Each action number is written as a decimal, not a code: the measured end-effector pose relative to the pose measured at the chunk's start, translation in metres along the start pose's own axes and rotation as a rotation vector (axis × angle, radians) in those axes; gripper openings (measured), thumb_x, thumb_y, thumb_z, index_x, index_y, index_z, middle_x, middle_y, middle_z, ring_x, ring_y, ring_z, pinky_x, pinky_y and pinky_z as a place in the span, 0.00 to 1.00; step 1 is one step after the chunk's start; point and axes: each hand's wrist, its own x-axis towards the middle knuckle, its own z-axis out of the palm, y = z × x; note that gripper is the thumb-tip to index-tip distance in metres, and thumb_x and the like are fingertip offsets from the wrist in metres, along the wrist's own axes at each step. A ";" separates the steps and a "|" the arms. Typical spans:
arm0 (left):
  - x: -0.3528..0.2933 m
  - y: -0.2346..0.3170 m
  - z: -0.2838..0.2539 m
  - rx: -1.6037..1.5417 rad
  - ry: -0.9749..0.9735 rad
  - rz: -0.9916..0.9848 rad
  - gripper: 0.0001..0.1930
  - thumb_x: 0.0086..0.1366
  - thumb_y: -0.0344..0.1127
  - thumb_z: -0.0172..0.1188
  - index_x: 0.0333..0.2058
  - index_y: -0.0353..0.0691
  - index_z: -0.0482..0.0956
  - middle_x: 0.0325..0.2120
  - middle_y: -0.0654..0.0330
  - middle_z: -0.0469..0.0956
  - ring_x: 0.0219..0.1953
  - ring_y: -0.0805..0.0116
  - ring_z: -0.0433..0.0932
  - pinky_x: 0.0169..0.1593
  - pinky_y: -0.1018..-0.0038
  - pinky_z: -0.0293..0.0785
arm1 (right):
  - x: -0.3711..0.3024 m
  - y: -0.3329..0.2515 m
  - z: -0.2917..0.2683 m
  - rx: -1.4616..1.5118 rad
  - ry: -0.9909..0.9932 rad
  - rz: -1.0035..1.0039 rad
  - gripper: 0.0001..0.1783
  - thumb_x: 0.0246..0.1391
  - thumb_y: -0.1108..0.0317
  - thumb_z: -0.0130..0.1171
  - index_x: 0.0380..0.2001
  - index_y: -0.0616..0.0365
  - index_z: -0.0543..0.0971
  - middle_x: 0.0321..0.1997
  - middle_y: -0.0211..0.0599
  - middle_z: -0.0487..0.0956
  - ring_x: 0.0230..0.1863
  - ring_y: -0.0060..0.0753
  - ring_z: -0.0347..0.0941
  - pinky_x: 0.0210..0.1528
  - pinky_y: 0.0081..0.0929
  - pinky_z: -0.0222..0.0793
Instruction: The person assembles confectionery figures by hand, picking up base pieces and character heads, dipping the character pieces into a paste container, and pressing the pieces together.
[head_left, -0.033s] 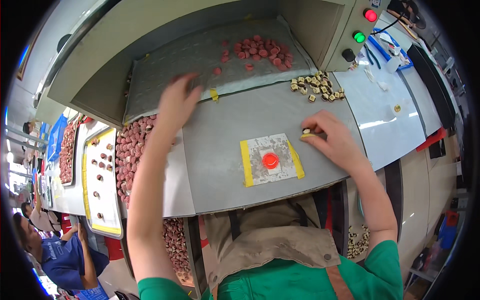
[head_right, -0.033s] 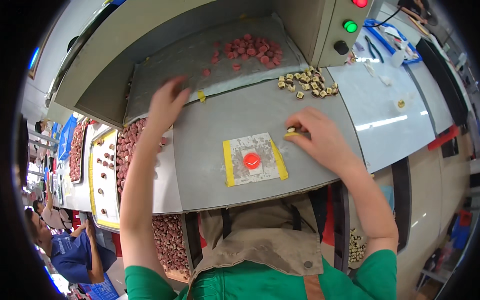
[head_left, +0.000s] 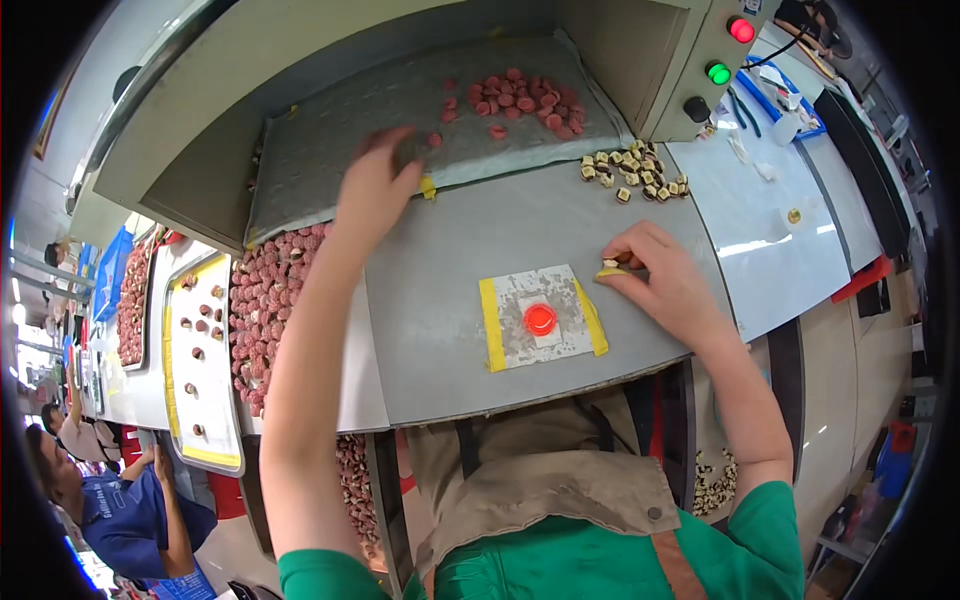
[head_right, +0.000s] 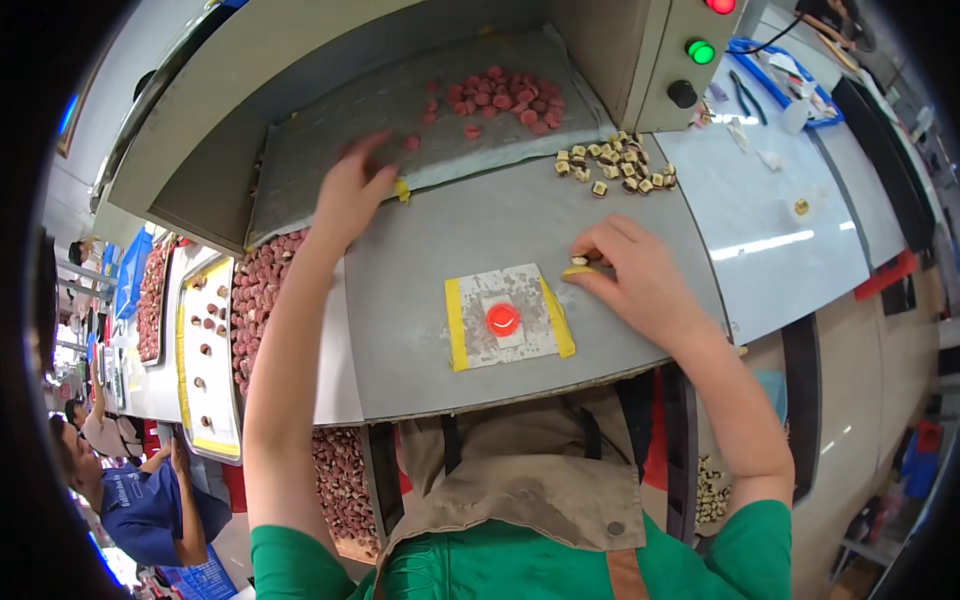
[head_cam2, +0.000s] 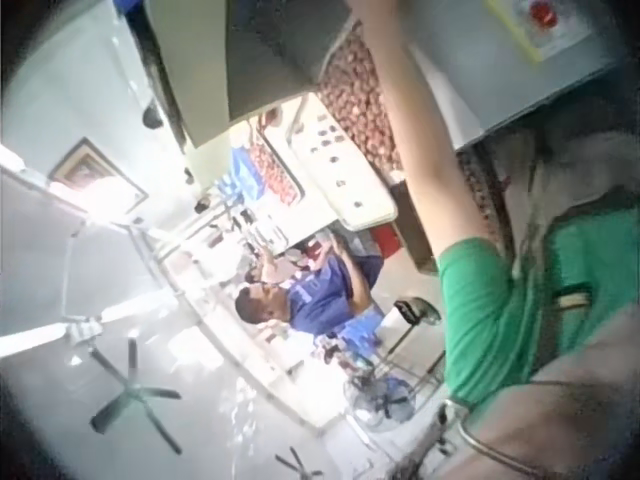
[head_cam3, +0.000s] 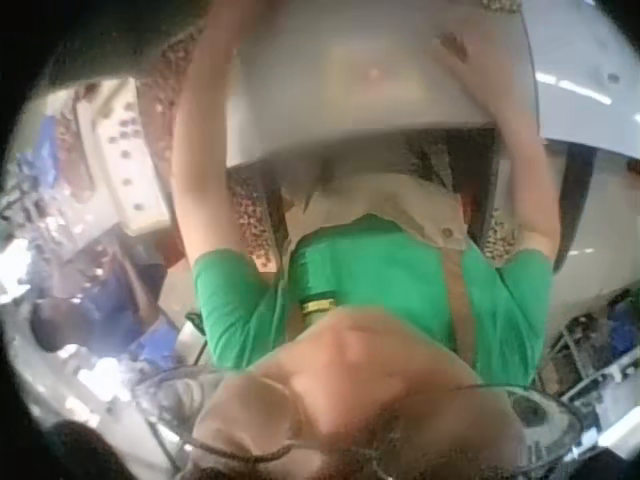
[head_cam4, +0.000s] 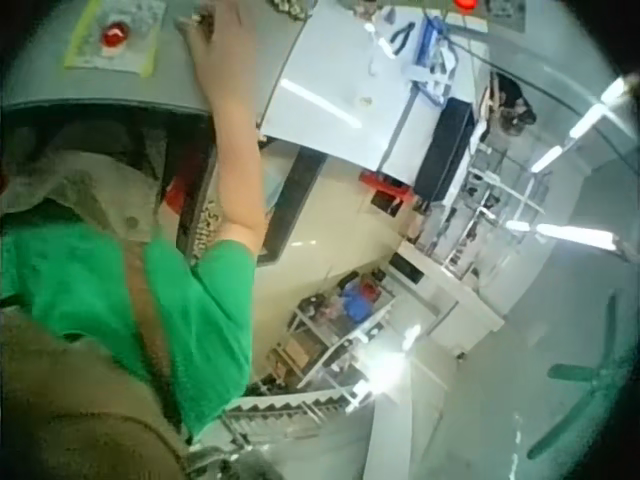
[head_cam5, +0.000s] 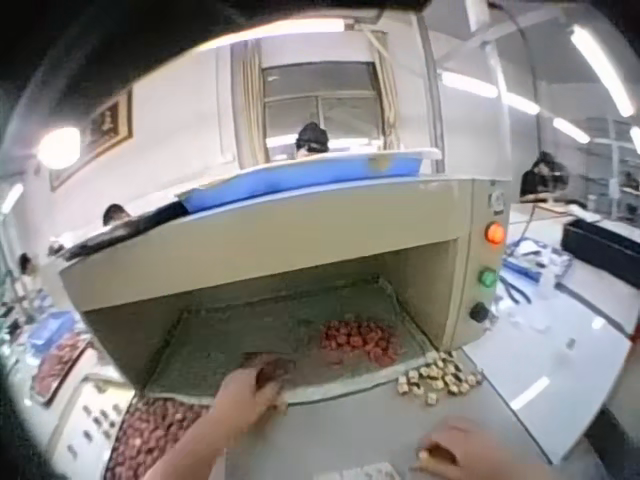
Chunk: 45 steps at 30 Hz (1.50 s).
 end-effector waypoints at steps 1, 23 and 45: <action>0.010 -0.002 0.019 -0.034 0.108 0.073 0.15 0.59 0.36 0.56 0.45 0.39 0.76 0.34 0.46 0.75 0.38 0.50 0.76 0.43 0.64 0.71 | -0.004 -0.002 0.004 -0.029 -0.006 -0.008 0.12 0.47 0.70 0.63 0.34 0.58 0.72 0.32 0.36 0.72 0.33 0.33 0.71 0.36 0.25 0.69; -0.166 0.104 0.008 -1.906 -0.219 -0.707 0.19 0.69 0.34 0.50 0.55 0.32 0.66 0.42 0.62 0.74 0.43 0.75 0.75 0.48 0.80 0.72 | -0.008 -0.013 0.005 -0.314 -0.135 -0.162 0.09 0.52 0.74 0.56 0.38 0.58 0.75 0.37 0.37 0.74 0.38 0.40 0.72 0.40 0.30 0.69; -0.183 0.105 0.007 -1.873 -0.043 -0.617 0.17 0.68 0.33 0.52 0.54 0.37 0.68 0.43 0.65 0.74 0.43 0.78 0.73 0.48 0.80 0.69 | -0.009 -0.062 0.064 -0.187 -0.127 -0.340 0.11 0.45 0.76 0.61 0.35 0.59 0.77 0.32 0.37 0.74 0.35 0.42 0.70 0.37 0.34 0.68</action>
